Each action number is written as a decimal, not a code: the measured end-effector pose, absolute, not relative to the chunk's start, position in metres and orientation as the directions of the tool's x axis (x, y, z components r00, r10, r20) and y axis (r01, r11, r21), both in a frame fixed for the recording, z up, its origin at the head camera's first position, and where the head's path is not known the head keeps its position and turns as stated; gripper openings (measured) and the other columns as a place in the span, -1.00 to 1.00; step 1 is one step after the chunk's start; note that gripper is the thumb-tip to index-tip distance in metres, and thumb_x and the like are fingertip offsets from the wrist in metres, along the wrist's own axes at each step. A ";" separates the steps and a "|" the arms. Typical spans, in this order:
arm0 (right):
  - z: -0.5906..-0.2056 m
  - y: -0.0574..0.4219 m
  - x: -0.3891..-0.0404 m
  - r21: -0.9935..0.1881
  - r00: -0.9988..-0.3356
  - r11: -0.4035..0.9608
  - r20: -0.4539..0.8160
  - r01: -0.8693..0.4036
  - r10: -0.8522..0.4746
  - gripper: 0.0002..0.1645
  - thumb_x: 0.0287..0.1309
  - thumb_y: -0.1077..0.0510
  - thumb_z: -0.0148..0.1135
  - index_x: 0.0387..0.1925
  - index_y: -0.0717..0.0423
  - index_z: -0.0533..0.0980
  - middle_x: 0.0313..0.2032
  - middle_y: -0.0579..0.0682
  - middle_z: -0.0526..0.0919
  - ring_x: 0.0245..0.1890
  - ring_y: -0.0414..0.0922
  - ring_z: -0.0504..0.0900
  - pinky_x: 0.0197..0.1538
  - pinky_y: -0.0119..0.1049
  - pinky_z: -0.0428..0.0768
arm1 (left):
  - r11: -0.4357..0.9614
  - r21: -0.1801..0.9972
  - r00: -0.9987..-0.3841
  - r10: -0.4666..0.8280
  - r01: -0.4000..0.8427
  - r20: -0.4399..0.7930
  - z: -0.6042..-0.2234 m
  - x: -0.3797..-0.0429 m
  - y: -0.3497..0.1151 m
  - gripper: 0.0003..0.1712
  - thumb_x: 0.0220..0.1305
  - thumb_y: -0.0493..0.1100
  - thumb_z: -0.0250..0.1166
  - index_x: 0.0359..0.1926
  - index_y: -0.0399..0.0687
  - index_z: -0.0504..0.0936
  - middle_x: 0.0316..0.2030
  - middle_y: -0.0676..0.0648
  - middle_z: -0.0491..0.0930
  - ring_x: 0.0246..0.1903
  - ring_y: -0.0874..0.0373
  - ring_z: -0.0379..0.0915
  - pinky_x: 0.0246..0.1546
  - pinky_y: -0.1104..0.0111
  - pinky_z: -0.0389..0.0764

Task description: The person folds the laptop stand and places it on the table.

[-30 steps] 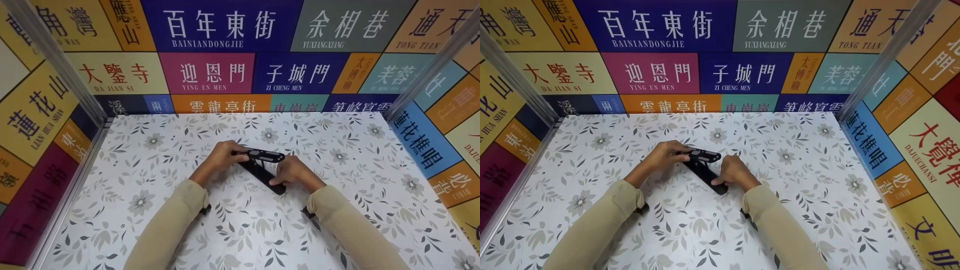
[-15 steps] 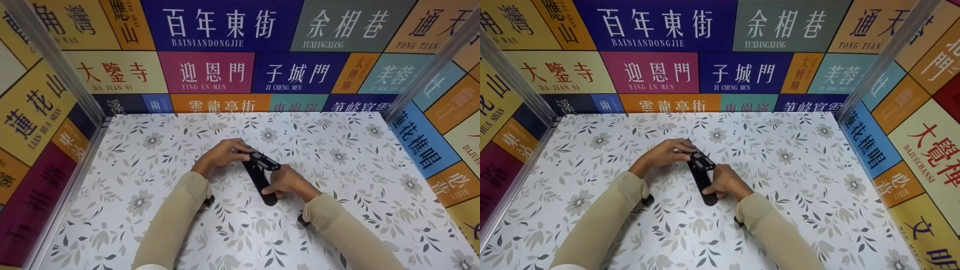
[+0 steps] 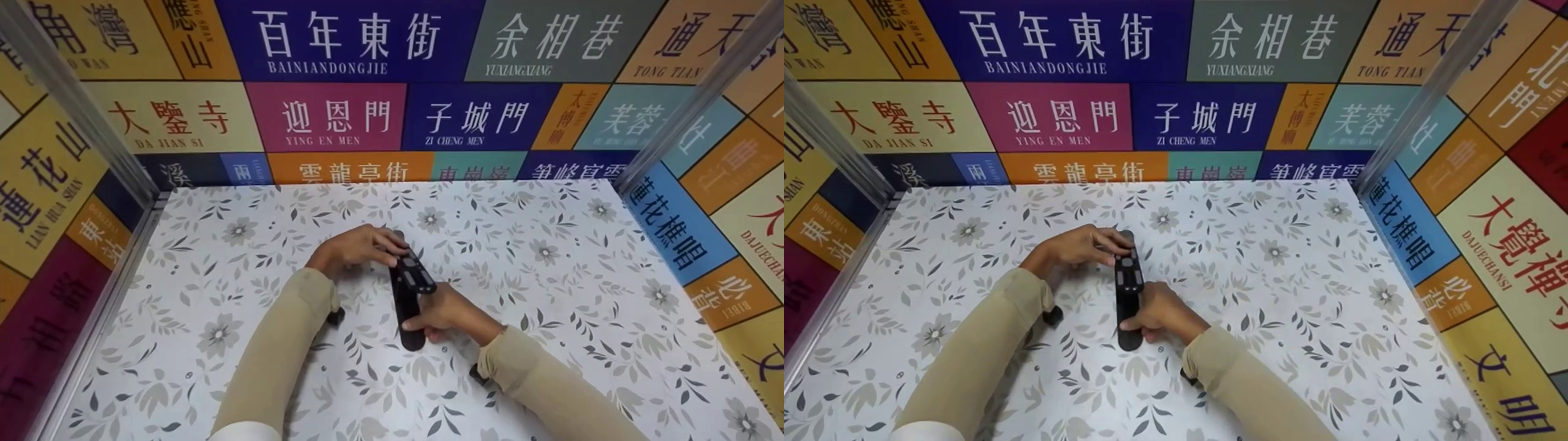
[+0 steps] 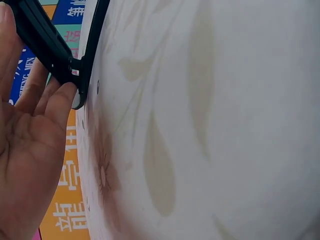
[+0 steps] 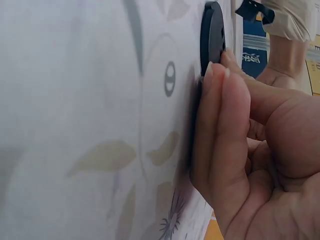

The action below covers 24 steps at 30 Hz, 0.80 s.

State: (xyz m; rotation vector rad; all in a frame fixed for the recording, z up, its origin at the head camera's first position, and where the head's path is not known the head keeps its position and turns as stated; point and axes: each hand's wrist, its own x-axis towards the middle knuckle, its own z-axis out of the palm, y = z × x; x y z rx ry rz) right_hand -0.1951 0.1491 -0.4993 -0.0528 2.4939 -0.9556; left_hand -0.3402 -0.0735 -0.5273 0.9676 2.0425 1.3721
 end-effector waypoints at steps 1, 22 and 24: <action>-0.500 0.149 -0.195 -0.639 -0.891 0.760 -0.407 0.120 -0.202 -0.49 -0.19 0.02 0.72 -0.40 0.18 0.55 -0.69 0.04 0.65 -0.74 -0.18 0.59 -0.59 -0.38 0.54 | 0.254 0.924 -0.627 0.779 0.286 -0.020 -0.526 -0.340 -0.074 -0.58 0.22 -0.24 0.48 0.13 -0.11 0.70 0.27 -0.09 0.60 0.40 0.02 0.34 0.54 0.15 0.19; -0.502 0.199 -0.251 -0.830 -0.702 0.136 -0.535 0.542 -0.469 -0.53 0.55 -0.09 0.01 0.27 0.08 0.43 -0.25 0.07 0.80 -0.40 -0.09 0.77 -0.43 -0.43 0.61 | -0.114 0.897 -0.882 0.268 -0.428 -0.387 -0.505 -0.221 -0.060 -0.57 0.53 -0.24 0.08 0.32 -0.33 0.39 -0.16 -0.28 0.65 -0.21 -0.05 0.69 0.01 0.08 0.73; -0.503 0.197 -0.252 -0.811 -0.695 0.064 -0.536 0.581 -0.479 -0.49 0.58 -0.13 -0.07 0.31 0.10 0.39 -0.25 0.09 0.80 -0.38 -0.07 0.78 -0.40 -0.42 0.65 | -0.231 0.831 -0.851 0.285 -0.507 -0.441 -0.506 -0.213 -0.055 -0.57 0.59 -0.22 -0.03 0.34 -0.32 0.33 -0.21 -0.28 0.66 -0.24 -0.03 0.71 0.02 0.08 0.73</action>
